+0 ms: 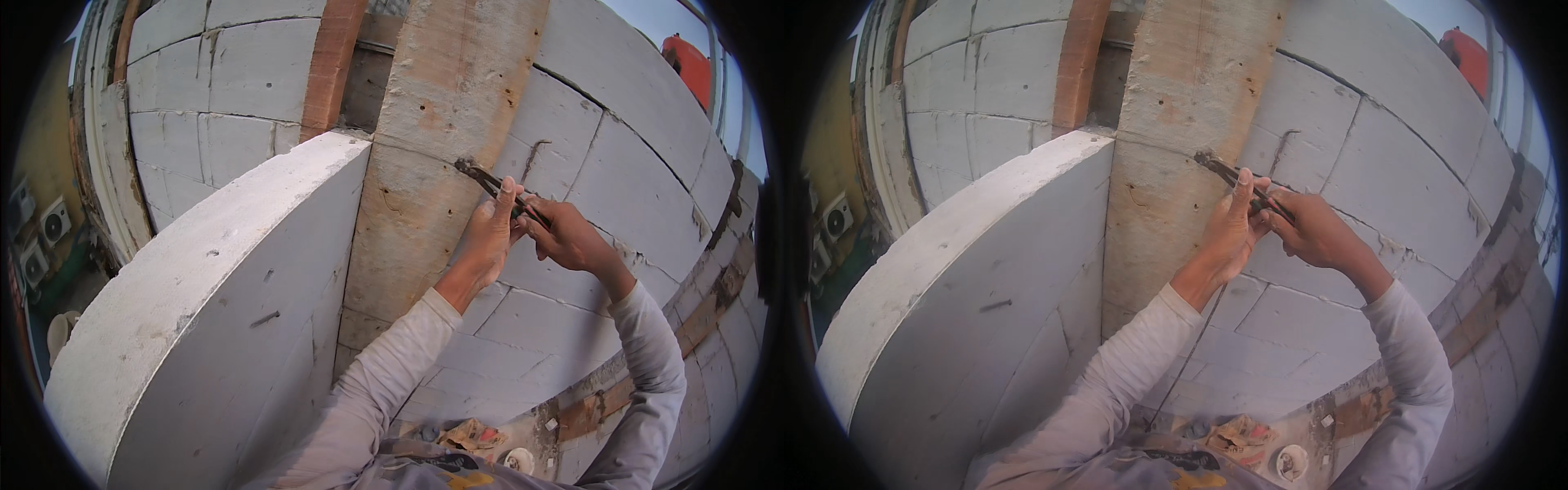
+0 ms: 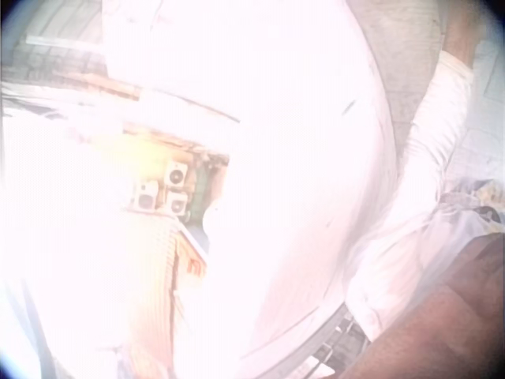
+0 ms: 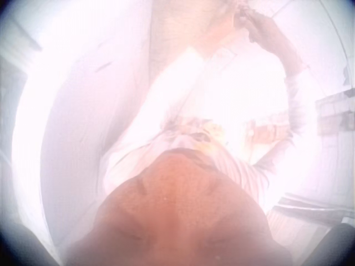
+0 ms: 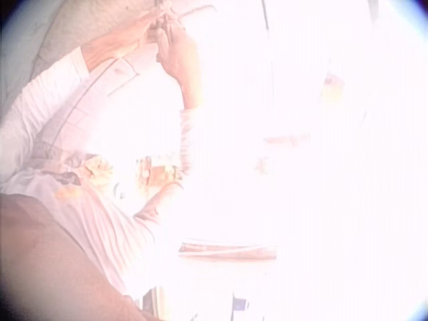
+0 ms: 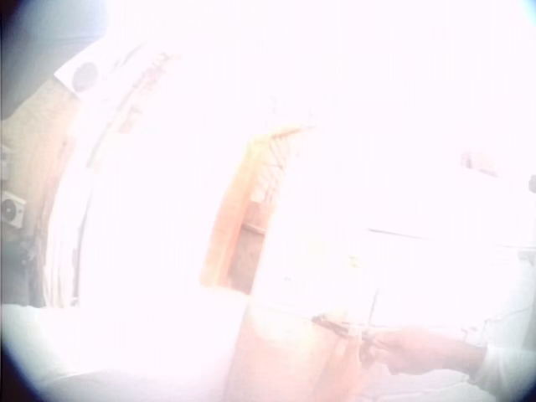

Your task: The person secures a wooden plank to a white block wall using pliers and nails, then threads a wire through the plank and along the wall. The person repeatedly uses pliers to drive nails into the plank and adjusts the wire with both hands.

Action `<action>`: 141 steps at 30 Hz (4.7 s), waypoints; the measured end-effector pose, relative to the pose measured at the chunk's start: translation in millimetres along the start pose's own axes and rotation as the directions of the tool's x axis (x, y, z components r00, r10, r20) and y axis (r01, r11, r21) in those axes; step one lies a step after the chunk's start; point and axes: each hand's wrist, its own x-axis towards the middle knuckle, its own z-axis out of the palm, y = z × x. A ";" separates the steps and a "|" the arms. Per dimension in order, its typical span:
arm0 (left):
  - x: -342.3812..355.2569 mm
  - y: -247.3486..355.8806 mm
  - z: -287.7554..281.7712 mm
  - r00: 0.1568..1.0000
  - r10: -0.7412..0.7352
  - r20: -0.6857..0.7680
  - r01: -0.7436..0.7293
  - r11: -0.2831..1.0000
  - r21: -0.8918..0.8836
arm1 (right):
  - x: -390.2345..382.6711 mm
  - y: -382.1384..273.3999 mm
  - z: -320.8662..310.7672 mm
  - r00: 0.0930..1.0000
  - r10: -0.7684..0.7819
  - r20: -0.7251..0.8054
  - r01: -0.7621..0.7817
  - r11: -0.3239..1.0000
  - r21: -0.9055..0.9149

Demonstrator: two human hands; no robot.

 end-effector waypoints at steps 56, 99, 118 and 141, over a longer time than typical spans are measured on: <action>2.8 27.4 -12.8 0.913 0.178 -0.368 0.050 0.846 0.531 | -4.5 6.2 170.8 0.730 -0.037 -0.683 0.180 0.974 0.140; -18.5 70.7 -45.9 0.956 0.231 -0.182 0.016 0.578 0.816 | 19.4 3.4 195.9 0.997 -0.070 -0.041 0.018 -0.304 0.952; 12.4 89.3 -41.1 0.881 0.330 -0.338 -0.213 0.916 0.339 | -17.3 69.6 175.0 0.973 0.126 -0.195 0.090 0.573 0.815; 1.6 100.3 -48.5 0.845 0.457 -0.279 -0.503 0.856 -0.123 | -30.7 42.6 162.6 0.953 0.081 -0.292 0.165 0.671 0.723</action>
